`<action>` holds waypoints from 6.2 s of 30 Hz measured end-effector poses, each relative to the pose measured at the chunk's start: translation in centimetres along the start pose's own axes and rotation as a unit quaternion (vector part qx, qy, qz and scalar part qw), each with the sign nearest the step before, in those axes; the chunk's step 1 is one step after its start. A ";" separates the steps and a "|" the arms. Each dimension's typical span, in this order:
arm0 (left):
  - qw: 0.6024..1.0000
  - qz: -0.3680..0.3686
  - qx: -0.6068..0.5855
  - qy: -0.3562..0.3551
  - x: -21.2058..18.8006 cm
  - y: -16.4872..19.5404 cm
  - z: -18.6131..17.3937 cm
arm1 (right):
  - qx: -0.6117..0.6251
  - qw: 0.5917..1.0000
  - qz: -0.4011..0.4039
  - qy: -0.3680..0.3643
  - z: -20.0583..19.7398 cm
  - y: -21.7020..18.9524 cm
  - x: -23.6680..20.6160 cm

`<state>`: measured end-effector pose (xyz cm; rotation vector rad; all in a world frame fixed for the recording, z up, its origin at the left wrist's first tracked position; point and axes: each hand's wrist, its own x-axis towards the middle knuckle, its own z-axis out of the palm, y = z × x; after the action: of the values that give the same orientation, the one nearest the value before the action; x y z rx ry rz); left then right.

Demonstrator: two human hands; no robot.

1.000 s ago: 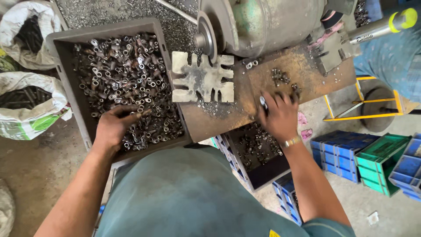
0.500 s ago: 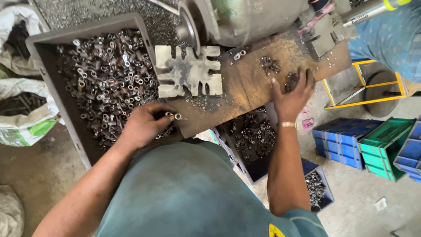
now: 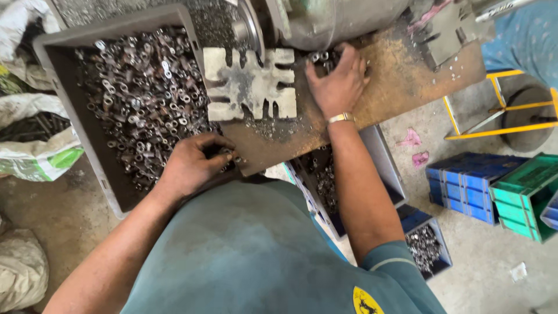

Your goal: The person repeatedly picks small metal parts from a bin and presses them against a rotating grinding wheel to deburr or smooth edges. Finished pieces are placed on the workbench beside the machine. The process is continuous and repetitive throughout the clip.

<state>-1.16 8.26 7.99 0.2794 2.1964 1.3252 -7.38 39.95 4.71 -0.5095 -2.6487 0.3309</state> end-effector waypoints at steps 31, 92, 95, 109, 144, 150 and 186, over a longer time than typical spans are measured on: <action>0.999 -0.021 -0.040 -0.020 -0.1 -2.4 -1.7 | -0.088 0.991 -0.053 -0.091 -11.6 6.3 -10.0; 0.829 -0.148 0.517 0.154 -2.7 -14.5 -6.5 | 0.252 0.908 -0.331 0.044 -2.3 -4.8 -6.7; 0.838 -0.146 0.512 0.120 -2.3 -14.2 -7.0 | 0.248 0.910 -0.329 0.045 -2.5 -4.2 -6.3; 0.840 -0.152 0.512 0.092 -4.1 -15.8 -7.8 | 0.147 0.957 -0.228 0.099 -1.5 0.8 -5.4; 0.878 -0.269 0.387 0.080 -4.8 -13.8 -3.3 | 0.181 0.970 -0.161 0.011 2.5 -5.9 -3.9; 0.891 -0.246 0.350 0.151 -5.1 -16.3 -2.3 | 0.174 0.964 -0.203 0.016 2.0 -5.3 -2.2; 0.991 -0.043 0.064 0.112 -1.4 -6.5 -2.3 | 0.174 0.966 -0.193 0.007 2.2 -4.9 -4.6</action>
<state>-0.61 2.72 3.65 0.0844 2.4570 1.2213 -5.98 33.38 2.61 0.1162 -2.5226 0.6456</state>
